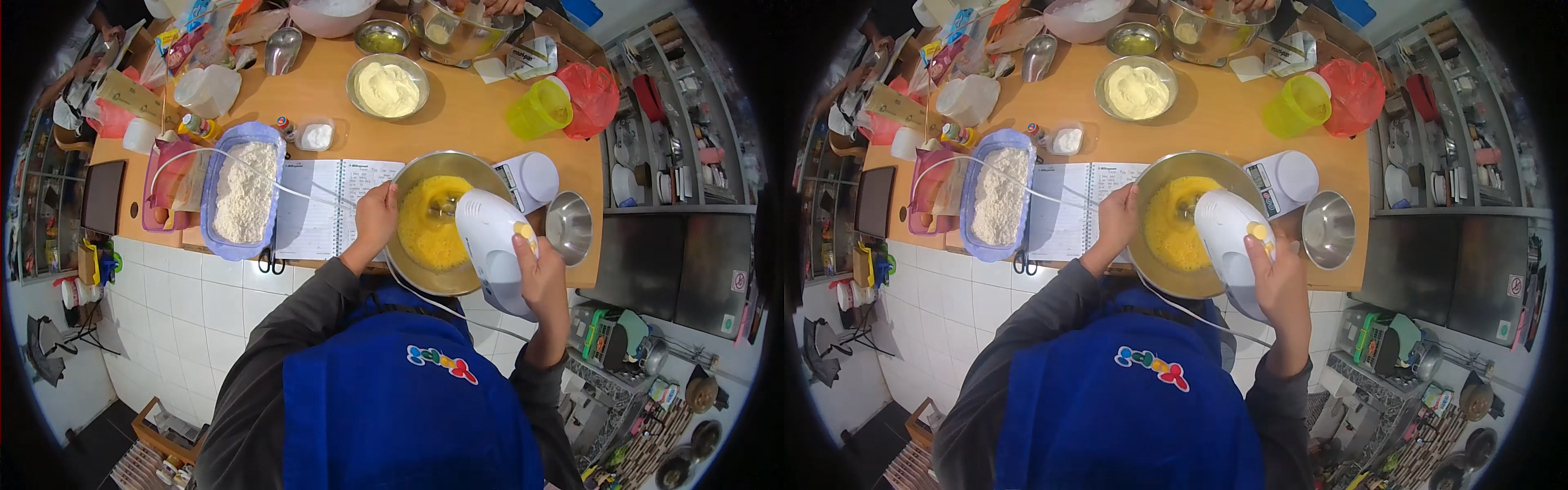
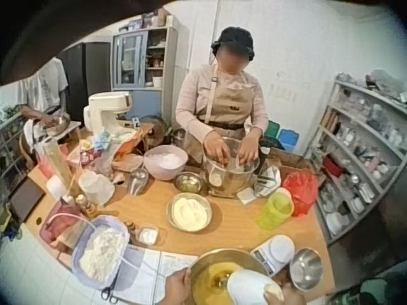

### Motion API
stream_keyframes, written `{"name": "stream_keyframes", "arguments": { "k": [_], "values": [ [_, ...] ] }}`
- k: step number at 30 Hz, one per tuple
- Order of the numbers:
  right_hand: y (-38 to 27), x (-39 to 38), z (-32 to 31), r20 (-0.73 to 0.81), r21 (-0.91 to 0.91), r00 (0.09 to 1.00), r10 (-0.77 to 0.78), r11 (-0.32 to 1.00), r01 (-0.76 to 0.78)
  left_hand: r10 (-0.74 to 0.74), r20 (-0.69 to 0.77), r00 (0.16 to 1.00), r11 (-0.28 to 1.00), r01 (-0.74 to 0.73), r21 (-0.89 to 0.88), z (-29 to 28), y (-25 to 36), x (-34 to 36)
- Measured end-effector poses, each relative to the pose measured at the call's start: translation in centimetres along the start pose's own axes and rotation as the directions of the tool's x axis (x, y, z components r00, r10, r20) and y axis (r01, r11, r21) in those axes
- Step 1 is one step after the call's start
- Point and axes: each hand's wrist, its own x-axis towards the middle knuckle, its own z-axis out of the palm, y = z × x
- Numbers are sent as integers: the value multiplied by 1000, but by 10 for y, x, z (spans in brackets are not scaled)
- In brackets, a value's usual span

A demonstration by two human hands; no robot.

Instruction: The person cracks eggs into a bowl, adds ingredients from a bag, and beats the mixture using a hand mixer on a wooden counter.

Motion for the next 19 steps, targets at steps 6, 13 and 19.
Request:
{"name": "stream_keyframes", "arguments": {
  "k": [6,13,19],
  "values": [
    [2,5,13,30,-27,998,-60,998,61,-43,23,999,999,43,1,1,0,0],
    [-13,-11,3,110,107,985,-132,987,120,-32,0,999,999,32,4,3,-6,1],
    [-1,-31,-7,159,53,986,44,997,-53,-37,6,999,999,37,2,4,-7,1]
  ]
}}
